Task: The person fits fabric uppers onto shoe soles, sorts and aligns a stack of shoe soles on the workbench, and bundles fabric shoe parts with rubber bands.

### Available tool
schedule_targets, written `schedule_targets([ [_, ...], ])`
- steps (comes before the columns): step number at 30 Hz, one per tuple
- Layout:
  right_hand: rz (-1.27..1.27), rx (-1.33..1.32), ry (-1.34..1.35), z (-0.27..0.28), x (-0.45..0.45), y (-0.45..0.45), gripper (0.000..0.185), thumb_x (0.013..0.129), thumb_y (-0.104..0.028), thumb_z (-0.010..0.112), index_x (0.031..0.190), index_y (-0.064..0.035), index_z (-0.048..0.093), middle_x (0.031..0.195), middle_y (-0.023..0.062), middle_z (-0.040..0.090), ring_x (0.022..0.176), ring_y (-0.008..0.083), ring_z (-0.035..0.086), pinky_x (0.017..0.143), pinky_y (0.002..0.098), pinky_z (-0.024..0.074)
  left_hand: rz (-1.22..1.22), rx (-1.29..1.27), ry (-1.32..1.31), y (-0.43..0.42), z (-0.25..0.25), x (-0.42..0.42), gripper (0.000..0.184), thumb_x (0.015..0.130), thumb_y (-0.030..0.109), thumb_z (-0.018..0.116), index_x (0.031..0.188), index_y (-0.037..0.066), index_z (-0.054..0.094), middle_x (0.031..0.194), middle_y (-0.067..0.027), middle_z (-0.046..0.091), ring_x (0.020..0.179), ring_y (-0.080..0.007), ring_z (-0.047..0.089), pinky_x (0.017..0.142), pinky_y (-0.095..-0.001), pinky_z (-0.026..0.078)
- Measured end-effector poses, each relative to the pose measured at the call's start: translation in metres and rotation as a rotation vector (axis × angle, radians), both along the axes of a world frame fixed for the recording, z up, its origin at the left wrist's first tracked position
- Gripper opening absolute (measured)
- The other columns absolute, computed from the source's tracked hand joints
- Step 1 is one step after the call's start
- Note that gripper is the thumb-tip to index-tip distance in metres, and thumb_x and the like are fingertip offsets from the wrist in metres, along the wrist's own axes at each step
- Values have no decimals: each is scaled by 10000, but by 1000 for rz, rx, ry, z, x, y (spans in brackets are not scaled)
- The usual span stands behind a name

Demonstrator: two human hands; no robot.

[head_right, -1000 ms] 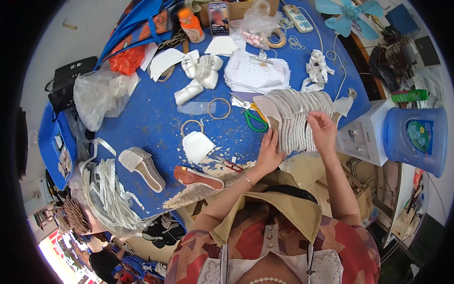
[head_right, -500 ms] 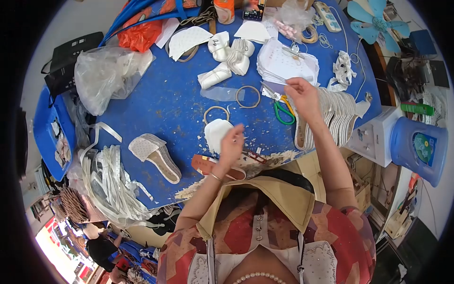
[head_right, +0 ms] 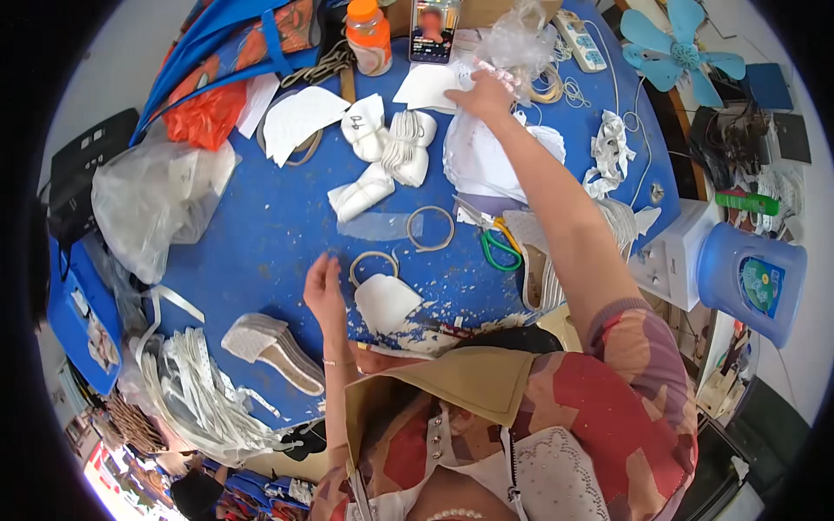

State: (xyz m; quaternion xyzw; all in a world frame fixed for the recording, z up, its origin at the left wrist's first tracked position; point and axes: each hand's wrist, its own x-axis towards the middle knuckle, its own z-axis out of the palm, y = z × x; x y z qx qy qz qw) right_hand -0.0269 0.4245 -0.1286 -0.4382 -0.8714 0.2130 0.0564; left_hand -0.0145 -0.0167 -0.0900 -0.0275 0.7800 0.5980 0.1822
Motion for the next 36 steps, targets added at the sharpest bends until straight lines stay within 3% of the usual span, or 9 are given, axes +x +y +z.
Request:
schedule_targets([
  [6,-68,-199,-370,7,-36,-3,531,619,-460,739,994,-90,666,973,45,668,919,276,606,937,443,368,16,-48,-177,8,0,9,242,891,73,605,1110,-31,616,975,-95,676,853,-126,616,784,-225,493],
  [11,-23,-312,-212,8,-25,-6,463,634,-438,727,952,-107,669,913,26,675,921,269,604,970,488,301,15,-29,-211,11,5,7,237,897,67,595,1111,-32,613,985,-97,675,864,-127,619,784,-215,489],
  [14,17,-242,-180,-3,-21,0,444,660,-437,710,978,-128,680,881,35,680,926,271,605,948,461,340,20,-15,-186,8,-1,7,238,897,62,586,1117,-28,611,991,-99,675,872,-136,623,788,-218,489],
  [16,52,-384,-29,-17,-17,14,471,681,-424,707,1048,-130,671,948,42,682,945,273,609,915,443,378,20,-6,-164,3,-5,7,241,897,56,577,1122,-23,610,997,-102,675,880,-145,626,792,-222,489],
  [19,68,-180,-113,-2,-22,2,474,718,-396,696,1107,-128,654,1013,53,675,964,259,613,873,398,423,13,-34,-143,0,-8,6,244,894,49,568,1125,-19,609,1003,-104,674,888,-153,629,797,-227,489],
  [23,62,91,359,20,-12,-27,336,791,-243,669,1086,-83,651,1034,62,666,950,232,615,845,324,451,-32,-63,-130,0,-5,0,255,882,35,555,1127,-9,612,1016,-109,674,903,-171,634,804,-243,495],
  [29,185,-184,611,65,24,-121,151,860,-90,607,984,-22,660,927,44,666,842,148,587,797,239,451,-22,-52,-65,-4,-8,7,253,870,43,584,1118,3,622,995,-103,677,851,-168,637,758,-244,502],
  [31,193,-269,562,82,41,-168,138,865,-77,602,978,-15,651,926,47,659,836,146,583,792,240,451,27,-1,-31,-13,-7,16,255,855,16,576,1105,-1,625,985,-97,681,845,-158,628,761,-237,494],
  [36,390,-429,381,87,95,-250,116,858,-29,592,965,-13,633,928,49,646,831,149,576,774,239,451,166,-195,297,-69,38,35,271,801,-26,549,1057,9,628,986,-109,653,856,-240,606,791,-311,485],
])
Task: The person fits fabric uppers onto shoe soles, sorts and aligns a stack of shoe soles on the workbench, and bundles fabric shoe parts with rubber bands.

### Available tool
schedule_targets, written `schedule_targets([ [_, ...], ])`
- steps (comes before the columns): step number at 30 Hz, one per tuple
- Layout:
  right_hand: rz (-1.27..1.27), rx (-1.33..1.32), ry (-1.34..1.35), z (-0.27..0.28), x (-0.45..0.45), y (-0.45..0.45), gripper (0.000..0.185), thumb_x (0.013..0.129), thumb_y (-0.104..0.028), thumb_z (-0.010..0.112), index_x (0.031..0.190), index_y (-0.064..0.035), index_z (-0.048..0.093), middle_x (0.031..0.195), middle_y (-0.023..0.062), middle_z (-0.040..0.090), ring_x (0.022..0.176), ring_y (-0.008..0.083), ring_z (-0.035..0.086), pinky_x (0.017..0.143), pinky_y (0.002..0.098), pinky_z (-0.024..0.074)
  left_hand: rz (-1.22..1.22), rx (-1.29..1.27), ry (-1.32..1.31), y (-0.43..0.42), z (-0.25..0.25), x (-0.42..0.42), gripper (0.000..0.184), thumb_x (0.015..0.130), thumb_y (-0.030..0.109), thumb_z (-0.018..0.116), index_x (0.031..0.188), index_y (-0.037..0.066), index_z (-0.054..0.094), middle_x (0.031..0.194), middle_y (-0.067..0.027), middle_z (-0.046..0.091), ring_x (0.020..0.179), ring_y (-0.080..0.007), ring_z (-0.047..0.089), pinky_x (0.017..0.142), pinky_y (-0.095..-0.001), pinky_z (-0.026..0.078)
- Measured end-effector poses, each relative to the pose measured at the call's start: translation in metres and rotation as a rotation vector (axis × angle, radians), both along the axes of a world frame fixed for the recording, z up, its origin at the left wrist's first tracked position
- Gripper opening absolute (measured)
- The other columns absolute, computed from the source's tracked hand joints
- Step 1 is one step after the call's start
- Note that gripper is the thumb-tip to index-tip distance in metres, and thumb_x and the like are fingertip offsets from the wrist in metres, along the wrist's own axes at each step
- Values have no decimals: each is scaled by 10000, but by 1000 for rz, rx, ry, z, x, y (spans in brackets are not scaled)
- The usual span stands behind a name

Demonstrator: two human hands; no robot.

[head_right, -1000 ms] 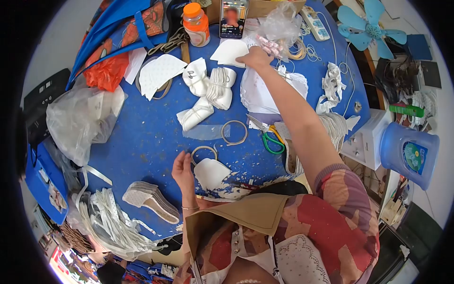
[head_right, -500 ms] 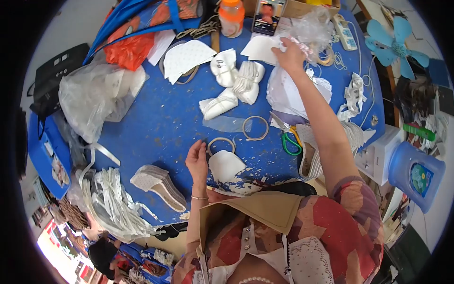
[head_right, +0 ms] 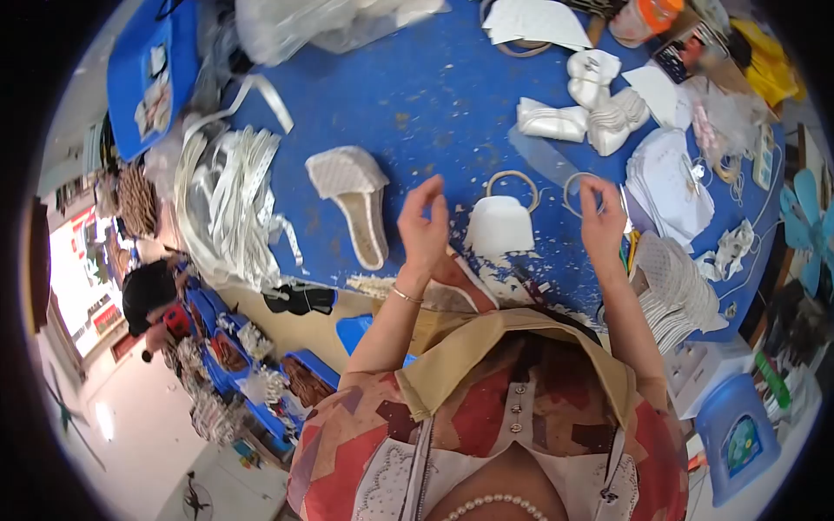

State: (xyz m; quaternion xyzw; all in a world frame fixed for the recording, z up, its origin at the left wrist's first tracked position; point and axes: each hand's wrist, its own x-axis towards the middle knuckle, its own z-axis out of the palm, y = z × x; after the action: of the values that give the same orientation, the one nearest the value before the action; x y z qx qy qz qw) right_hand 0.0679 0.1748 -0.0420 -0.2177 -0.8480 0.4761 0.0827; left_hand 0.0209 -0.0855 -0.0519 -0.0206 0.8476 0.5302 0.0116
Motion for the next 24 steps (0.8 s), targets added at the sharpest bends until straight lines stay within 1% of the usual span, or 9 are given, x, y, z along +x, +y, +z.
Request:
schedule_targets([
  [2,28,-72,-28,0,23,-24,124,865,-44,587,976,-14,634,926,38,641,841,143,566,806,229,439,179,-114,201,-35,7,11,297,799,-39,528,1076,12,623,1006,-106,648,881,-245,599,816,-314,472],
  [3,39,-68,-20,1,31,-33,124,865,-44,587,976,-14,634,926,38,641,841,143,566,806,229,439,213,-255,212,-60,13,16,358,795,-22,528,1147,7,579,1106,-122,611,960,-265,577,857,-336,459],
  [5,114,-80,-57,4,48,-50,136,849,-8,583,976,-11,630,921,53,634,799,161,571,748,241,454,382,-307,140,-103,11,23,420,807,67,572,1212,-24,513,1226,-176,534,1035,-309,534,889,-373,443],
  [7,140,-61,-56,8,60,-61,138,848,-6,582,977,-11,630,918,53,633,797,161,570,747,242,455,469,-284,-133,-135,0,23,545,803,193,635,1247,-68,459,1281,-233,461,1118,-339,477,938,-409,410],
  [8,163,-51,-62,9,67,-66,140,847,-4,581,977,-11,630,916,53,631,795,162,570,745,243,455,478,-276,-127,-144,-9,19,545,803,193,635,1247,-68,459,1281,-233,461,1118,-339,477,938,-409,410],
  [10,226,-43,-78,12,76,-78,144,844,0,579,978,-10,630,911,53,629,790,162,569,742,246,456,399,-134,-483,-166,-22,16,663,780,292,685,1250,-105,438,1208,-243,513,1051,-310,539,881,-376,456],
  [11,247,-47,-72,13,80,-84,144,844,0,579,978,-10,630,911,53,629,790,162,569,742,246,456,420,-134,-479,-180,-22,24,663,780,292,685,1250,-105,438,1208,-243,513,1051,-310,539,881,-376,456],
  [18,224,-38,-118,18,114,-95,156,833,3,583,981,-6,630,911,56,628,796,163,570,751,247,455,471,338,-616,-229,-18,61,582,792,260,662,1224,-84,478,1121,-216,569,951,-279,585,801,-360,489],
  [24,205,-77,-156,19,129,-109,162,832,-2,576,985,-1,628,913,59,624,796,165,566,755,248,454,393,736,-711,-234,-17,57,515,803,233,643,1201,-65,512,1047,-192,617,866,-252,624,732,-347,517],
])
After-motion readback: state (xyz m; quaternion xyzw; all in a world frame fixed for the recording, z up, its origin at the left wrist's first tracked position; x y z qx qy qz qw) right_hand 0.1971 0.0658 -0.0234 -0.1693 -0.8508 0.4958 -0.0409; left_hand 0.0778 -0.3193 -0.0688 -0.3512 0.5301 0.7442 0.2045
